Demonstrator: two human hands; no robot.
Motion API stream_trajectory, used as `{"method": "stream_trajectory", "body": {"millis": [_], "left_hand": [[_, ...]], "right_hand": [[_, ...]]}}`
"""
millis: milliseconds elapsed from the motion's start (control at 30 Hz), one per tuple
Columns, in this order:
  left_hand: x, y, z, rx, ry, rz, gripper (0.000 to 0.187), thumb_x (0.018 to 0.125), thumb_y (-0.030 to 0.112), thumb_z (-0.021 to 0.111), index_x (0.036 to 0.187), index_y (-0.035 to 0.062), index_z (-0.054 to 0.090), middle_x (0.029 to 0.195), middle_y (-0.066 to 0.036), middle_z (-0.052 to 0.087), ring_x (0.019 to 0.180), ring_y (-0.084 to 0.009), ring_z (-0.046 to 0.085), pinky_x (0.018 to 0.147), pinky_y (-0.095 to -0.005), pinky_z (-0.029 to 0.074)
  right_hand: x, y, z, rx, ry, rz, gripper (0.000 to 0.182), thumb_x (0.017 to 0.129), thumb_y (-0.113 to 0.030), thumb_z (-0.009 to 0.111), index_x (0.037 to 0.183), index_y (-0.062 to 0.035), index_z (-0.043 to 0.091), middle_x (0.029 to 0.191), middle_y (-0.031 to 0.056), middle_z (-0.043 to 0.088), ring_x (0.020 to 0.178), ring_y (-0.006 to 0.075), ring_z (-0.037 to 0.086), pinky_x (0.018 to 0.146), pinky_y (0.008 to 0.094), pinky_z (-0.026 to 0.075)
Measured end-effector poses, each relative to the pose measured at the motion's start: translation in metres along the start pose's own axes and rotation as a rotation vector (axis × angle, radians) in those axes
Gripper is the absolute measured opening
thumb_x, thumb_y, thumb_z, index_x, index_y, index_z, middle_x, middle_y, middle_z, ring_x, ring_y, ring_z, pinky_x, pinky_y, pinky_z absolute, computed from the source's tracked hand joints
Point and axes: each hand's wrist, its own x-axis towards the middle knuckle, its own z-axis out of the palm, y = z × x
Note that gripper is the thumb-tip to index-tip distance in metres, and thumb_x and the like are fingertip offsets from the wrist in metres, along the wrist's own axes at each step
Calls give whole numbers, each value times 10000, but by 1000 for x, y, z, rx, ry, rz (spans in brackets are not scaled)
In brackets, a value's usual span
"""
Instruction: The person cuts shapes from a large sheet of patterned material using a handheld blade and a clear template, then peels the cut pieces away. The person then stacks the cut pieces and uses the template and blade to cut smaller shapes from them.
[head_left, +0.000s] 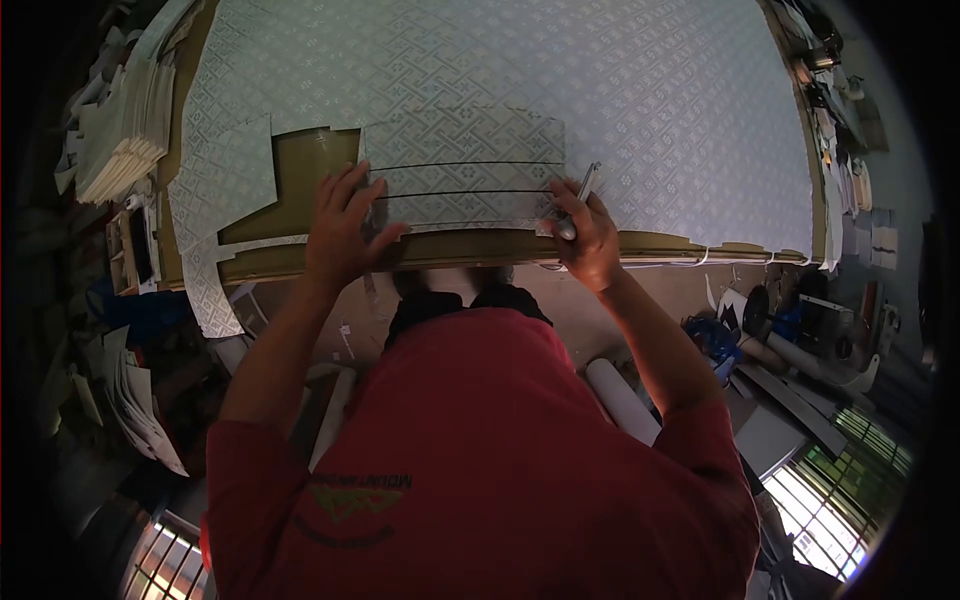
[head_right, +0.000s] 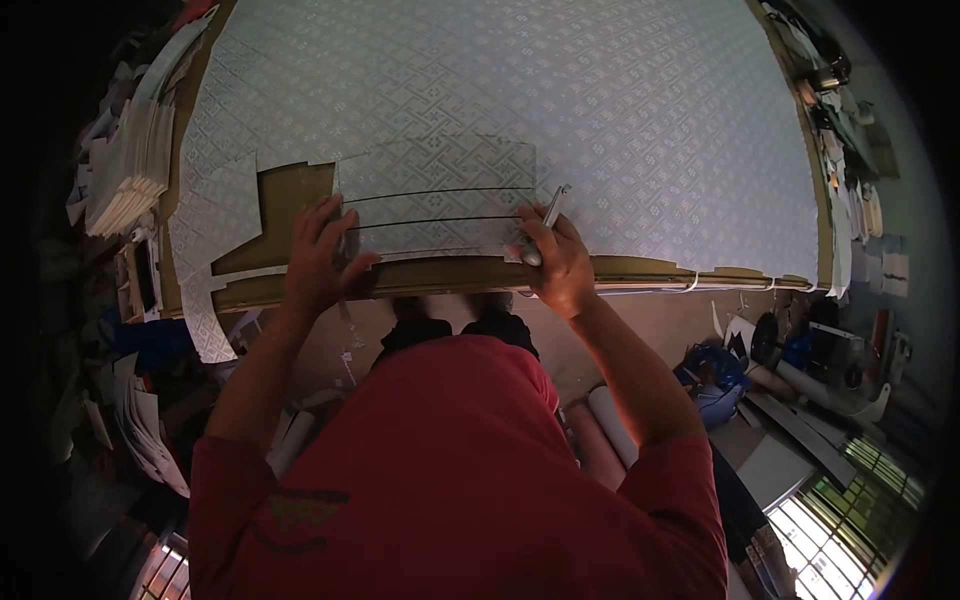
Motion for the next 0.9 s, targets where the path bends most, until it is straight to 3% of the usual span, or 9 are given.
{"method": "stream_trajectory", "body": {"millis": [900], "left_hand": [[-1, 1, 0, 14, 14, -11, 607, 824, 446, 841, 1263, 56, 688, 1473, -168, 565, 1392, -398, 489, 1184, -564, 349]], "right_hand": [[1, -1, -2, 14, 4, 23, 432, 820, -60, 831, 1174, -43, 585, 1311, 156, 708, 1207, 420, 662, 965, 479, 563]]}}
